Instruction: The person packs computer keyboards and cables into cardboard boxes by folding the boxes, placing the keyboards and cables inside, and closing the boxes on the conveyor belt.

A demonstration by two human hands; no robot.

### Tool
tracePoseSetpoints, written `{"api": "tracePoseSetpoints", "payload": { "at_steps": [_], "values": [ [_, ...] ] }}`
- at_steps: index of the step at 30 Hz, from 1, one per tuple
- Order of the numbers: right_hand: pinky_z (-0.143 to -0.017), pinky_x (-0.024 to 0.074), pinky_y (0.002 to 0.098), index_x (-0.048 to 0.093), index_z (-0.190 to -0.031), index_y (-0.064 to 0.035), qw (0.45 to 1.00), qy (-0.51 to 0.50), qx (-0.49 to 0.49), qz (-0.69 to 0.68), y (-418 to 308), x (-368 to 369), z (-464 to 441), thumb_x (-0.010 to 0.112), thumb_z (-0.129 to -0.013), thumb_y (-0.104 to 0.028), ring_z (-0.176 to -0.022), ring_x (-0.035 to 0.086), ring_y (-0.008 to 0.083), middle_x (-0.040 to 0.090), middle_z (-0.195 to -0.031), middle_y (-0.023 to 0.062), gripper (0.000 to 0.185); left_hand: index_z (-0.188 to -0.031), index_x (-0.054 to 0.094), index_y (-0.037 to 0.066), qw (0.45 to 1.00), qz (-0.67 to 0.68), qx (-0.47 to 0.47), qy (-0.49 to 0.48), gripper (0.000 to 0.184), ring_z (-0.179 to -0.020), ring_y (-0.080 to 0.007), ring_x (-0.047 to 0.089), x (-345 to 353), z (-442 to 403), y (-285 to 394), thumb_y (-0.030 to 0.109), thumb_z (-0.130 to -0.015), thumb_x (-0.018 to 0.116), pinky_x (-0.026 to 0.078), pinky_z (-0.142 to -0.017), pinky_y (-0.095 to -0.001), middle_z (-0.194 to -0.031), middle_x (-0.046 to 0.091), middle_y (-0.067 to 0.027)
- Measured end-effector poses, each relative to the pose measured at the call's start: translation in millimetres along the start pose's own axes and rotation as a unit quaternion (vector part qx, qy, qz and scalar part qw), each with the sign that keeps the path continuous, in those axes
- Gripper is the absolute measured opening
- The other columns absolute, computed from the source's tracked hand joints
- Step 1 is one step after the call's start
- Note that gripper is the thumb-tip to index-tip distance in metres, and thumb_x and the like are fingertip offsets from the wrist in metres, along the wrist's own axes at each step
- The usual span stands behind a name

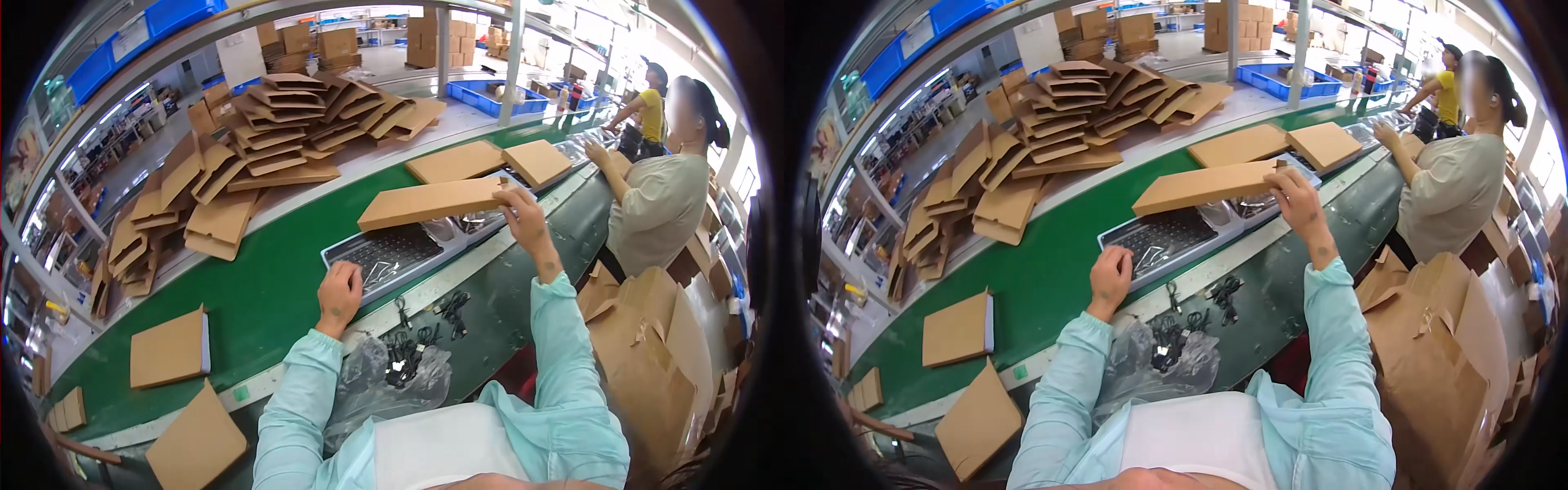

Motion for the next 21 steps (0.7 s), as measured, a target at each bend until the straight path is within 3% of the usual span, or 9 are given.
{"api": "tracePoseSetpoints", "payload": {
  "at_steps": [3, 5, 7, 8, 10, 14, 15, 18, 21],
  "values": [
    [-0.075, 0.0529, 0.035, 0.068, -0.113, -0.0048, 0.997, -0.014, 0.032, -0.064, -31.1, -10.1, -24.6, 0.068, -0.086, -0.006, -0.087, 0.067, 0.0276, 0.067, -0.097, 0.0105, 0.027, -0.097, 0.068, 0.006, 0.994, 0.008, 0.079, 0.069, 0.011, -0.092, -0.0312, 0.065, -34.3, -17.6, 36.6, 0.012, -0.088, 0.065, 0.052, -0.074, -0.0402, -0.097, 0.067, -0.0114],
    [-0.074, 0.0532, 0.0333, 0.067, -0.114, -0.0011, 0.954, -0.084, 0.143, -0.248, -55.5, 10.0, -39.9, 0.07, -0.089, -0.012, -0.086, 0.067, 0.021, 0.068, -0.098, 0.009, 0.028, -0.109, 0.064, 0.003, 0.981, -0.046, 0.169, 0.087, 0.031, -0.096, -0.035, 0.063, -85.1, -32.2, 112.9, 0.021, -0.085, 0.071, 0.052, -0.076, -0.0407, -0.108, 0.064, -0.0155],
    [-0.077, 0.0541, 0.0313, 0.065, -0.118, 0.0023, 0.846, -0.161, 0.263, -0.436, -86.2, 43.1, -45.8, 0.07, -0.092, -0.018, -0.087, 0.067, 0.0163, 0.069, -0.101, 0.0078, 0.034, -0.121, 0.057, -0.001, 0.966, -0.119, 0.226, 0.033, 0.056, -0.102, -0.0362, 0.061, -100.2, -29.7, 160.6, 0.034, -0.081, 0.075, 0.051, -0.078, -0.0414, -0.118, 0.06, -0.0169],
    [-0.08, 0.0548, 0.0301, 0.063, -0.121, 0.0039, 0.759, -0.199, 0.322, -0.529, -103.9, 62.8, -46.9, 0.07, -0.093, -0.021, -0.089, 0.067, 0.0149, 0.069, -0.103, 0.0074, 0.038, -0.123, 0.055, -0.002, 0.966, -0.151, 0.21, 0.005, 0.061, -0.104, -0.0374, 0.059, -96.1, -23.8, 169.5, 0.036, -0.08, 0.076, 0.051, -0.08, -0.0422, -0.122, 0.058, -0.0173],
    [-0.08, 0.055, 0.0287, 0.064, -0.119, 0.0022, 0.653, -0.197, 0.401, -0.612, -142.1, 98.9, -40.1, 0.07, -0.094, -0.023, -0.089, 0.067, 0.014, 0.069, -0.102, 0.007, 0.036, -0.128, 0.051, -0.003, 0.958, -0.218, 0.179, -0.047, 0.071, -0.109, -0.0398, 0.057, -89.3, -13.0, 182.3, 0.039, -0.078, 0.079, 0.05, -0.086, -0.0438, -0.13, 0.054, -0.0181],
    [-0.076, 0.0573, 0.0304, 0.065, -0.111, 0.004, 0.53, -0.258, 0.428, -0.685, -181.3, 168.2, -10.4, 0.066, -0.097, -0.023, -0.086, 0.067, 0.016, 0.069, -0.101, 0.0089, 0.03, -0.103, 0.057, 0.005, 0.854, -0.498, 0.112, -0.104, 0.026, -0.091, -0.0234, 0.063, -81.2, 2.8, 145.5, 0.024, -0.087, 0.063, 0.052, -0.071, -0.0322, -0.101, 0.058, -0.0094],
    [-0.083, 0.0575, 0.0299, 0.065, -0.11, 0.004, 0.501, -0.278, 0.434, -0.695, -186.3, 170.1, -5.4, 0.063, -0.099, -0.021, -0.091, 0.067, 0.0155, 0.069, -0.103, 0.0082, 0.028, -0.093, 0.055, 0.008, 0.853, -0.501, 0.107, -0.098, 0.009, -0.086, -0.0191, 0.063, -90.5, 5.7, 142.5, 0.013, -0.086, 0.059, 0.054, -0.065, -0.029, -0.092, 0.055, -0.0061],
    [-0.088, 0.0567, 0.0284, 0.065, -0.11, 0.0035, 0.463, -0.32, 0.444, -0.697, -190.6, 194.7, 20.6, 0.063, -0.099, -0.021, -0.097, 0.067, 0.0147, 0.069, -0.106, 0.0074, 0.027, -0.092, 0.057, 0.007, 0.825, -0.527, 0.093, -0.182, 0.009, -0.084, -0.0193, 0.064, -107.8, 28.2, 127.6, 0.013, -0.086, 0.06, 0.056, -0.06, -0.0288, -0.095, 0.057, -0.006],
    [-0.088, 0.0564, 0.0262, 0.066, -0.11, 0.0031, 0.474, -0.325, 0.461, -0.676, -180.6, 190.0, 25.5, 0.062, -0.099, -0.02, -0.1, 0.066, 0.0141, 0.069, -0.109, 0.0079, 0.026, -0.093, 0.055, 0.005, 0.81, -0.504, 0.039, -0.297, 0.024, -0.085, -0.025, 0.064, -116.1, 52.1, 119.9, 0.02, -0.083, 0.071, 0.056, -0.058, -0.0323, -0.096, 0.057, -0.0101]
  ]
}}
Point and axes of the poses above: each hand's wrist, its own z-axis away from the middle knuckle, its own x-axis out of the palm, y = z × x, the point moved 2 cm from there along -z, towards the middle knuckle
